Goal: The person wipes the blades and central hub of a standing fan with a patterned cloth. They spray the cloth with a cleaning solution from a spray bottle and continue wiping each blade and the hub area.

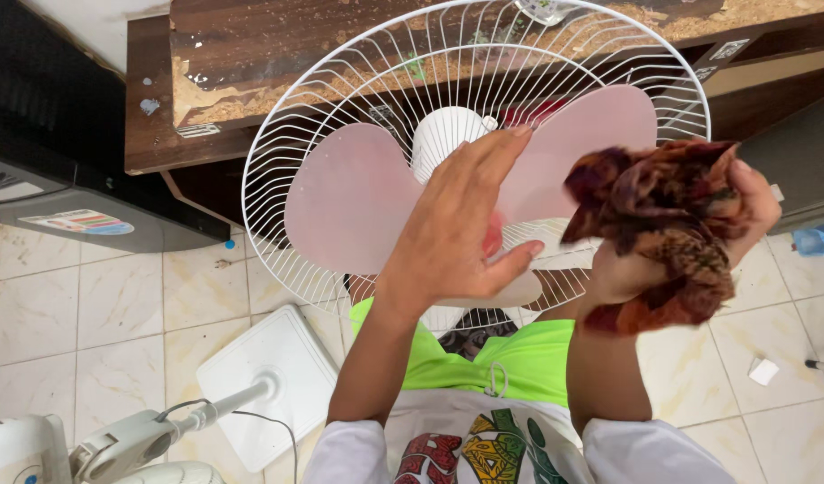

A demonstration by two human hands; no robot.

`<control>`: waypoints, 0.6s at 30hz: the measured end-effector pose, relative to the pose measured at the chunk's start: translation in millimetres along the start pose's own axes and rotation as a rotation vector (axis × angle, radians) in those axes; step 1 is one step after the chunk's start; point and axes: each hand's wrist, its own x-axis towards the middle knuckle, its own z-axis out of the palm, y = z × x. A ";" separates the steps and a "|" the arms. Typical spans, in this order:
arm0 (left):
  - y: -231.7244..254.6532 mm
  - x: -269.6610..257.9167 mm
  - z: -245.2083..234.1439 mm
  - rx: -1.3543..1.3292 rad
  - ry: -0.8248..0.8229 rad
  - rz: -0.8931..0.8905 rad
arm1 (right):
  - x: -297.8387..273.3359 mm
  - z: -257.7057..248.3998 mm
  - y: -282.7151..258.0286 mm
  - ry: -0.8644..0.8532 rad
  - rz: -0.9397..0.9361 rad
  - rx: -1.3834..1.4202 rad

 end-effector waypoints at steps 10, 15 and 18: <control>-23.9 -5.2 5.8 -0.047 -0.097 -0.050 | -6.3 35.3 24.8 -0.572 -0.219 -0.846; -28.6 -16.4 -10.8 -0.279 -0.082 -0.131 | -12.6 27.2 12.1 -0.882 -0.337 -0.732; -40.9 -18.4 -5.7 -0.609 0.073 -0.215 | -14.9 23.6 9.9 -0.904 -0.284 -0.589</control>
